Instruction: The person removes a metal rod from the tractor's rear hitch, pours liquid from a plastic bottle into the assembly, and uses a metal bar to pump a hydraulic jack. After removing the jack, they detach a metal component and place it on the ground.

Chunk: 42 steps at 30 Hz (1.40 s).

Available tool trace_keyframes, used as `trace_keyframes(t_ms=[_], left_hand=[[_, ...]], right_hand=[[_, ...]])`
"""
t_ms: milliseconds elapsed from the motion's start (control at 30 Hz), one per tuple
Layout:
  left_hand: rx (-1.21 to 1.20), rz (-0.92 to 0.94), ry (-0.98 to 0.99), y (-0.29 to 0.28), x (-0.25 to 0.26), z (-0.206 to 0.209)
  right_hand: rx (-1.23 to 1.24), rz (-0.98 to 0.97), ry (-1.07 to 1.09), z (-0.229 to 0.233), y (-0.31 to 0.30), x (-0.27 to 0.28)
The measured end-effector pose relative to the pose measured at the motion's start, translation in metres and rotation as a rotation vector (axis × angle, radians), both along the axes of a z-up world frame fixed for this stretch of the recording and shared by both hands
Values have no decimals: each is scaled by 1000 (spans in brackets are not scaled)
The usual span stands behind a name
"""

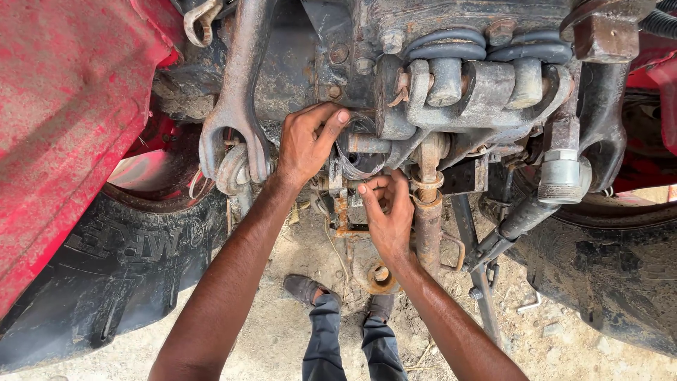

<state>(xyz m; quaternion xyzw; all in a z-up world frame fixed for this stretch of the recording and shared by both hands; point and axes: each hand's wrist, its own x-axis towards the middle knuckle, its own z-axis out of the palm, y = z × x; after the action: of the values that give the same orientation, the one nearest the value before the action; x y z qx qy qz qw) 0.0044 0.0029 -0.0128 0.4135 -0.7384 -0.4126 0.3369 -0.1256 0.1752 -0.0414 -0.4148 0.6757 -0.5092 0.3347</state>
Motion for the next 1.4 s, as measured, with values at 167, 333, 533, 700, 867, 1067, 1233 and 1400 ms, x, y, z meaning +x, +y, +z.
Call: trace_keyframes(t_ms=[167,333,533,700,867,1067,1233,1400], left_hand=[[-77,-14,61,3,0,4],[-120,-21,122,5,4,4],[-137,-18,138,5,6,-1],[-117,28,132,3,3,-14],[-47,21,209,4,0,-15],[-182,27,159,10,3,-32],[-257,353,134,59,14,-77],[-399,372,374,174,15,-96]], right_hand=[[-20,8,69,15,24,-2],[-107,118,181,50,19,-15],[-11,254,272,53,21,-16],[-54,164,85,19,50,-21],[214,208,185,4,48,-17],[184,278,385,-34,46,4],[25,339,412,-85,48,10],[117,376,345,-95,49,5]])
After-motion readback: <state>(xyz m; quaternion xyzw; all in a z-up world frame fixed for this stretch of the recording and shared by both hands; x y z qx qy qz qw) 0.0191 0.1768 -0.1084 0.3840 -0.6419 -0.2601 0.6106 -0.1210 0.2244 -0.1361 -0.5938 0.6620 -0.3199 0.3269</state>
